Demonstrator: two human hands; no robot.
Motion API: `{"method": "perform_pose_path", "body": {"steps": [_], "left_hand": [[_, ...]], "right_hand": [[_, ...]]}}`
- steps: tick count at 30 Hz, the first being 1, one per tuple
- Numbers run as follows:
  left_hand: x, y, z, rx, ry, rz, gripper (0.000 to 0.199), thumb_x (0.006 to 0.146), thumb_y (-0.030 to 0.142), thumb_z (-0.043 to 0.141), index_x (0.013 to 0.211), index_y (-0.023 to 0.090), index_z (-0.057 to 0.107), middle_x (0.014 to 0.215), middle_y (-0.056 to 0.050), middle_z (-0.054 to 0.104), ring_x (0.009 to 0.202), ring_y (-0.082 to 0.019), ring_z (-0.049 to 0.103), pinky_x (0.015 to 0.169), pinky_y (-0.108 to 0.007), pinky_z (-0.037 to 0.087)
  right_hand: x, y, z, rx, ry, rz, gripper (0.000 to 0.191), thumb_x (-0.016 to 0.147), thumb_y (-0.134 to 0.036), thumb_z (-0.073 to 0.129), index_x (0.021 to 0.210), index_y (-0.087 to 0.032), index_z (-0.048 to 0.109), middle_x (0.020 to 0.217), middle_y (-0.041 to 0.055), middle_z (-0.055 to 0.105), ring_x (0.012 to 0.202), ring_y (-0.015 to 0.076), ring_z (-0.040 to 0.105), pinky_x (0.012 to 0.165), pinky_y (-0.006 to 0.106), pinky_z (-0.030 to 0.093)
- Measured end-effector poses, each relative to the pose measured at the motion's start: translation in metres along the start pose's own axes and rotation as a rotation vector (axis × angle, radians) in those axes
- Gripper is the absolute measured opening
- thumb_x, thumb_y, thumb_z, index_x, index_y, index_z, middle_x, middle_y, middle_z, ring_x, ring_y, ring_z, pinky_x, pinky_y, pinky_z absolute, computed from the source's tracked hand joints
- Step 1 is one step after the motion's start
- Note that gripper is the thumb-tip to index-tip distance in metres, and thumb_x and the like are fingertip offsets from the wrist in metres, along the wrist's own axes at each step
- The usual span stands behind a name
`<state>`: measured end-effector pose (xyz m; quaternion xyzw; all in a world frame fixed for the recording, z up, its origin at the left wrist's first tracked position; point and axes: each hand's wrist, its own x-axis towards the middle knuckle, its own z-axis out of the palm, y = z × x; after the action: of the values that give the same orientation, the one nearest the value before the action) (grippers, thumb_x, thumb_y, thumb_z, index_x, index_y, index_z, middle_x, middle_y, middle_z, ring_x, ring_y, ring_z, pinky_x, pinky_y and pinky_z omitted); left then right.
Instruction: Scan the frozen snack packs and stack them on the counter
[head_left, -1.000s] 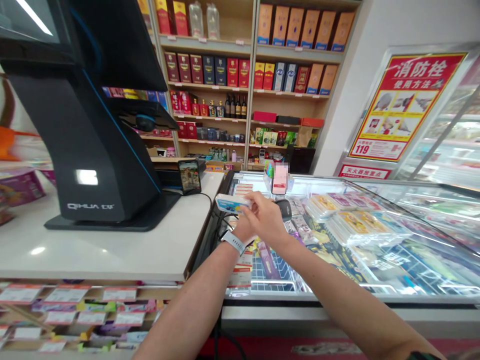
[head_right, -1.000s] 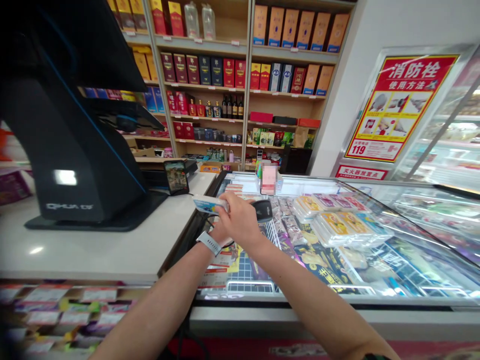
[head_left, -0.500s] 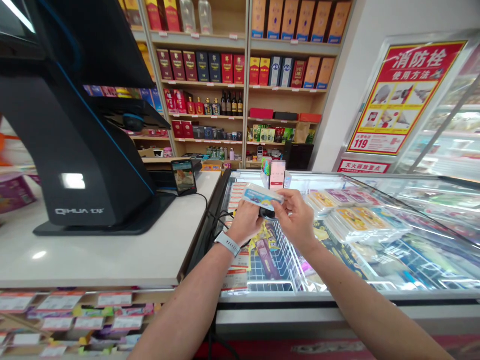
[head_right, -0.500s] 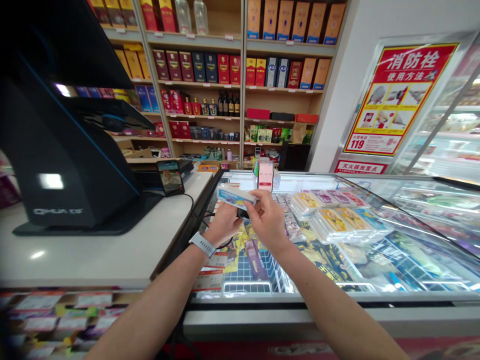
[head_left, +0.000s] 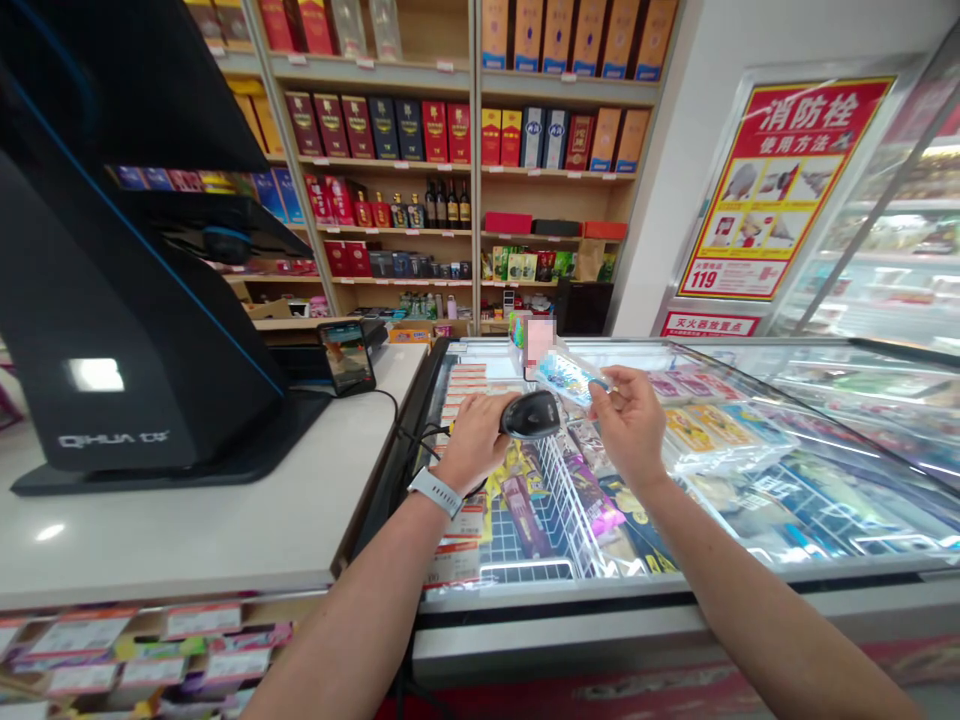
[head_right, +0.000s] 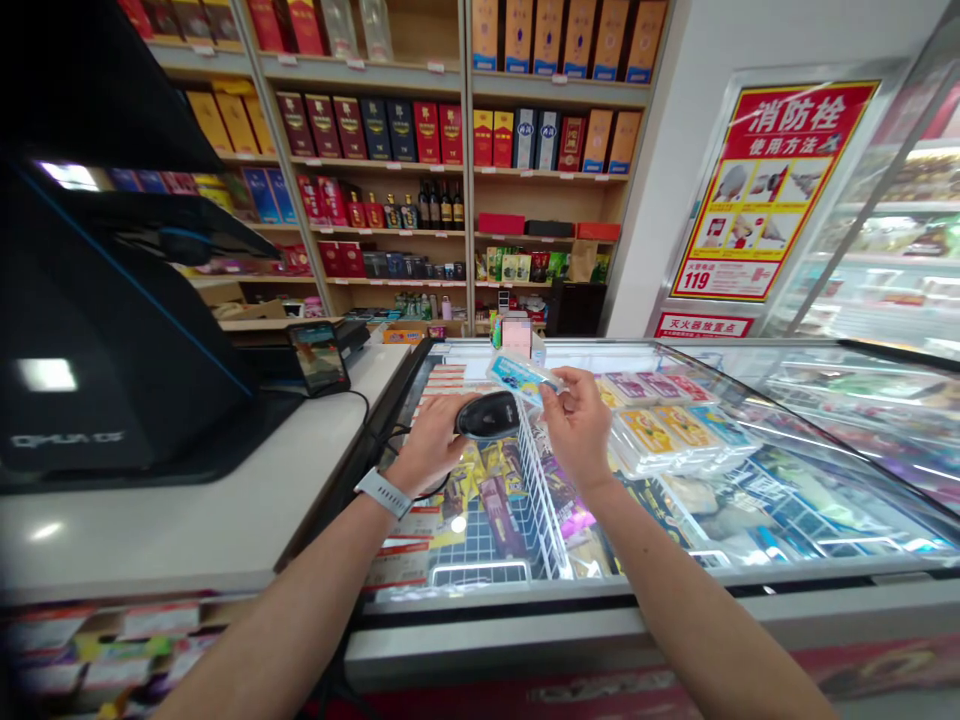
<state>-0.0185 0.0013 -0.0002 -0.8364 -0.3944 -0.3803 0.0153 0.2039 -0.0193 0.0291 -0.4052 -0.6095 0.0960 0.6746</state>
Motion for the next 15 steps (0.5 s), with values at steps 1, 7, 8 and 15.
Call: {"method": "perform_pose_path", "body": {"steps": [1, 7, 8, 15], "left_hand": [[0.000, 0.001, -0.001, 0.002, -0.003, -0.004, 0.057, 0.076, 0.007, 0.056, 0.131, 0.020, 0.053, 0.129, -0.007, 0.065, 0.120, -0.026, 0.056, 0.109, -0.045, 0.035], [0.000, 0.002, -0.002, 0.011, 0.005, -0.004, 0.054, 0.077, 0.008, 0.056, 0.130, 0.019, 0.054, 0.127, -0.008, 0.066, 0.119, -0.026, 0.057, 0.108, -0.045, 0.036], [0.000, 0.002, -0.002, 0.012, 0.011, -0.006, 0.054, 0.077, 0.009, 0.057, 0.130, 0.020, 0.053, 0.127, -0.008, 0.066, 0.119, -0.026, 0.057, 0.107, -0.044, 0.036], [0.000, 0.001, -0.002, 0.008, 0.002, -0.012, 0.055, 0.078, 0.010, 0.057, 0.131, 0.021, 0.054, 0.128, -0.008, 0.066, 0.119, -0.026, 0.057, 0.109, -0.046, 0.035]], "right_hand": [[0.001, 0.002, -0.002, -0.005, 0.014, 0.007, 0.028, 0.087, -0.042, 0.066, 0.104, -0.022, 0.055, 0.073, -0.0046, 0.062, 0.050, 0.0105, 0.059, 0.047, 0.023, 0.046], [0.006, 0.020, -0.006, -0.022, 0.036, 0.093, 0.030, 0.085, -0.043, 0.065, 0.103, -0.022, 0.054, 0.084, -0.0012, 0.067, 0.051, 0.0104, 0.059, 0.045, 0.023, 0.046], [0.006, 0.023, -0.006, -0.028, 0.029, 0.109, 0.030, 0.085, -0.044, 0.065, 0.103, -0.022, 0.054, 0.086, -0.0004, 0.067, 0.051, 0.0108, 0.059, 0.046, 0.024, 0.045], [0.006, 0.044, -0.007, -0.272, -0.033, 0.094, 0.030, 0.086, -0.045, 0.060, 0.103, -0.020, 0.057, 0.082, -0.0003, 0.067, 0.052, 0.0133, 0.057, 0.057, 0.028, 0.046]]}}
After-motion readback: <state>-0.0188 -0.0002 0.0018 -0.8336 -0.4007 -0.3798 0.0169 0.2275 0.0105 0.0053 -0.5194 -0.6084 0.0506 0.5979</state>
